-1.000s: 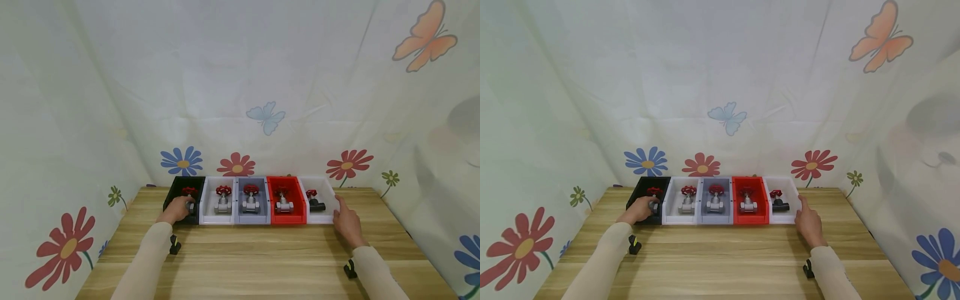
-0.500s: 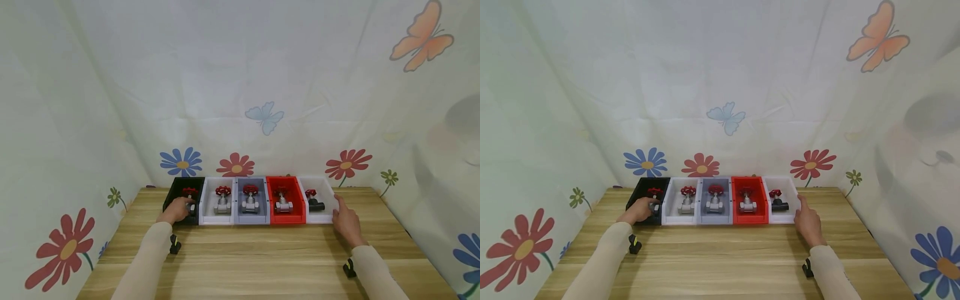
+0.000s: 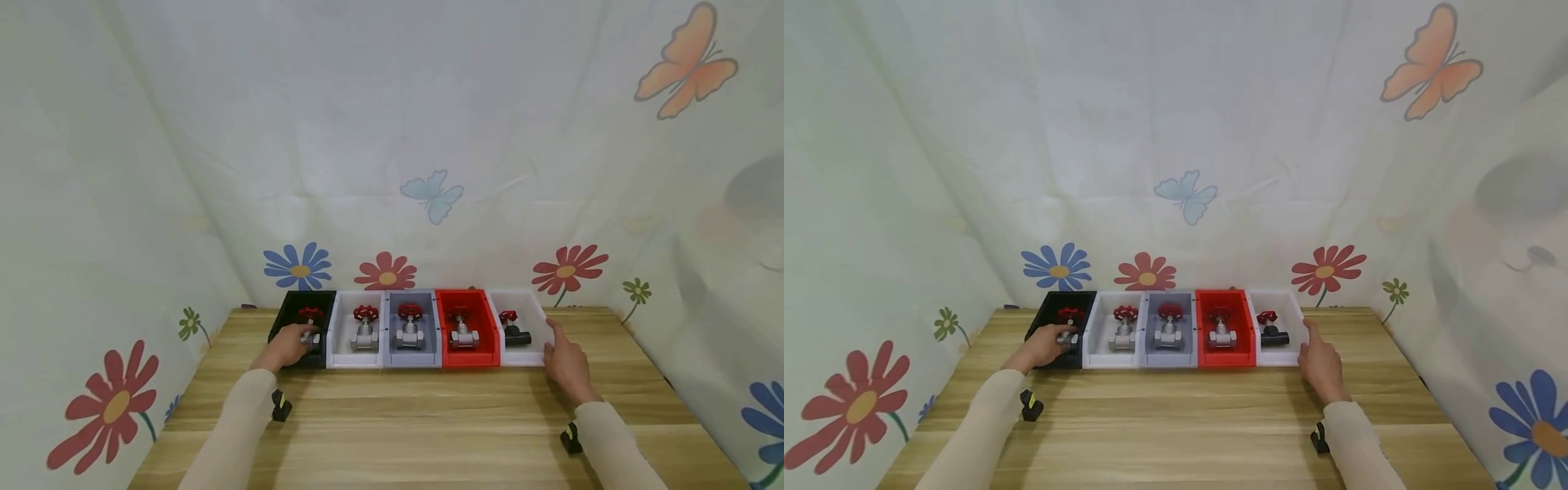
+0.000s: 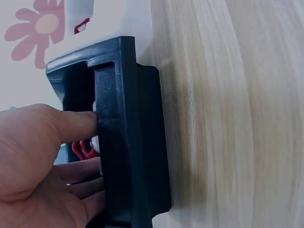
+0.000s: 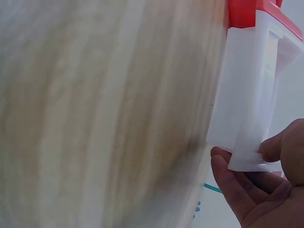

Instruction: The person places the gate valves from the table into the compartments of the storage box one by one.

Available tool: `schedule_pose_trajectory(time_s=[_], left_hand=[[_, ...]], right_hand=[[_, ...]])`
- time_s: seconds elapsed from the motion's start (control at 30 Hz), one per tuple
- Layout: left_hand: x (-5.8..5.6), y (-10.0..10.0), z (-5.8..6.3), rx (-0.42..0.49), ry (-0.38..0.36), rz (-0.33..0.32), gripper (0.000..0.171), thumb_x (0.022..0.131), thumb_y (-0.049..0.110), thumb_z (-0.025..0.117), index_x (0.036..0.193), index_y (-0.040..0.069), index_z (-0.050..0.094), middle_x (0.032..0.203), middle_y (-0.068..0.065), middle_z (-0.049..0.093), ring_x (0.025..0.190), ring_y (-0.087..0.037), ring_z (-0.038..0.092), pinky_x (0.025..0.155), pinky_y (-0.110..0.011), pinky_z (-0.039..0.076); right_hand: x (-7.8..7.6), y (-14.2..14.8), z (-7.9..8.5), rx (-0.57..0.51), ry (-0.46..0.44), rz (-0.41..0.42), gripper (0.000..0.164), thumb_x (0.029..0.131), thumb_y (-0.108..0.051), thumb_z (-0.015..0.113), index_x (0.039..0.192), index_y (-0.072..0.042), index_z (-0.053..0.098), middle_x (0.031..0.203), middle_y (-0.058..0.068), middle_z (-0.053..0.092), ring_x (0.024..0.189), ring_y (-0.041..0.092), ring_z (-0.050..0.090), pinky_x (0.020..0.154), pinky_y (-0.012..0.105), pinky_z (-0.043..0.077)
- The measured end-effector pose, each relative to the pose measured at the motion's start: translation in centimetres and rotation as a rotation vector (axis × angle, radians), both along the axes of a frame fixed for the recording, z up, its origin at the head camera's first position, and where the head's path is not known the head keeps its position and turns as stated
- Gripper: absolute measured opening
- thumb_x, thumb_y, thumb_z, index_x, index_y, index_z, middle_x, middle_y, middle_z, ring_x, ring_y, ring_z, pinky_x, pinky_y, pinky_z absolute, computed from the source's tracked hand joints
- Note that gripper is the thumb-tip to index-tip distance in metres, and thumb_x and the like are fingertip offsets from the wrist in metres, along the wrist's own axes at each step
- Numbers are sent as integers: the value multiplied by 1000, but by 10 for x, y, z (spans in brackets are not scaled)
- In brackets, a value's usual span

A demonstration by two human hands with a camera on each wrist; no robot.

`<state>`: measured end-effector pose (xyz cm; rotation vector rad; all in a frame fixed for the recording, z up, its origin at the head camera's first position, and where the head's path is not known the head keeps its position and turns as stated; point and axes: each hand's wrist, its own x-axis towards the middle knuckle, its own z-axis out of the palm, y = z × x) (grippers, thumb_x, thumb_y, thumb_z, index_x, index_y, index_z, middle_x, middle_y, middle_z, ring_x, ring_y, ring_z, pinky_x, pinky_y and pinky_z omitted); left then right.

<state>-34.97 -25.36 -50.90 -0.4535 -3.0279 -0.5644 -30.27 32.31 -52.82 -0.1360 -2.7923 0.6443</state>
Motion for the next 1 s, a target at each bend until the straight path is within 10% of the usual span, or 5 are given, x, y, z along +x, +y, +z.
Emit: schedule_pose_trajectory(time_s=[0.4,1.0], left_hand=[[13,1,6,20,32,8,51,90,14,67,137,-2,53,133,-32,55,122,-49,52,101,-59,41],[33,18,27,39,68,60,65,92,22,67,150,10,40,149,-25,42,132,-45,46,106,-59,39]], right_hand=[[-1,5,10,-25,-72,26,57,96,-9,48,149,-3,29,109,39,61,76,38,61,66,52,48],[3,9,12,-9,-74,9,57,96,-9,52,148,-2,33,116,39,60,85,41,62,73,55,49]])
